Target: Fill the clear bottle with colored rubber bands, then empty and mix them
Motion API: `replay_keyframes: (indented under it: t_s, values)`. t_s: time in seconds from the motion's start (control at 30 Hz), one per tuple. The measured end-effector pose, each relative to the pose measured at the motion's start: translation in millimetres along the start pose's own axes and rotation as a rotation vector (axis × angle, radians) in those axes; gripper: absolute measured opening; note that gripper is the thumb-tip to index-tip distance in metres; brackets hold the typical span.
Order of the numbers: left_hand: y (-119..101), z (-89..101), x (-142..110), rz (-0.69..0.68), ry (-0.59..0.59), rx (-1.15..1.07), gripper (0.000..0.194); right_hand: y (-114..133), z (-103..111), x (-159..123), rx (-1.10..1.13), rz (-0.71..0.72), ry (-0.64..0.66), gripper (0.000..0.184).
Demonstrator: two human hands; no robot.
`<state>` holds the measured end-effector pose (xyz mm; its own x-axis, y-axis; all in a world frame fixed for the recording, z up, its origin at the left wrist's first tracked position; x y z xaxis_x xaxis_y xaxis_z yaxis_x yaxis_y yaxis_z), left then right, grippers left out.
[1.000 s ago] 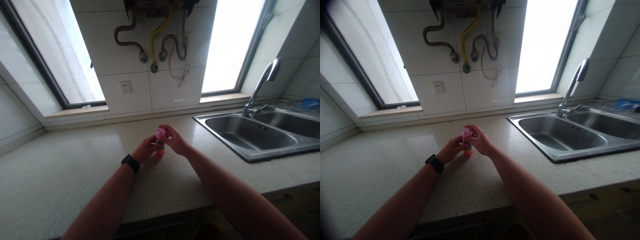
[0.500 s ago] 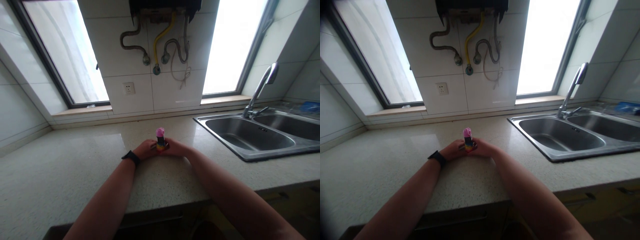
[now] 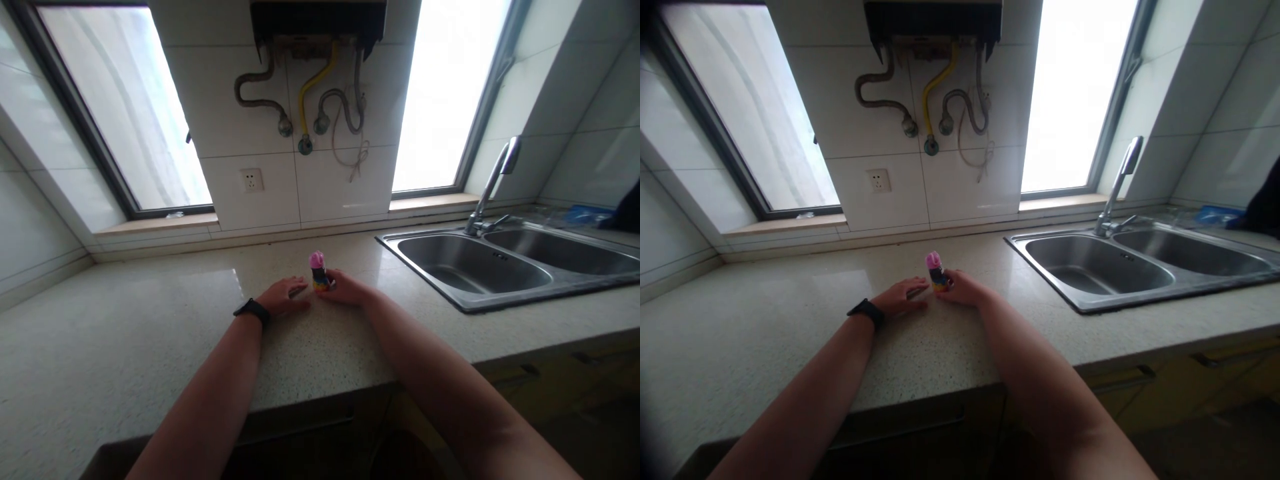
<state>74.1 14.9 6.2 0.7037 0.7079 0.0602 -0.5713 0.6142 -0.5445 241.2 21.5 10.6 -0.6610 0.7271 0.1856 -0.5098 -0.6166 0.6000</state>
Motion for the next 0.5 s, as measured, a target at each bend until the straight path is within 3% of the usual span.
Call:
replay_keyframes:
  t_s: [0.07, 0.3, 0.5]
  values:
    - [4, -4.6, 1, 0.032, 0.042, 0.070, 0.070, -17, 14, -8, -0.025, -0.073, -0.062, 0.044]
    - [8, -11.1, -2, 0.091, 0.060, 0.228, 0.067, -96, 80, -74, -0.275, -0.632, -0.260, 0.052]
    - [8, -15.1, -1, 0.123, 0.066, 0.339, 0.064, -120, 112, -132, -0.373, -0.849, -0.367, 0.055]
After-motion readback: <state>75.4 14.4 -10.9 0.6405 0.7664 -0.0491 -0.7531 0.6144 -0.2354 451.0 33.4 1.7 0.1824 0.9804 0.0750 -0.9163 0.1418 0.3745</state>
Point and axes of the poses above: each hand's wrist, its own x-axis towards the middle knuckle, its own z-axis out of the back of the hand, y = z × x, the point moved 8 cm from there along x, towards the middle knuckle, and after that the axes turned 13 degrees about y, right-handed, at the moved point
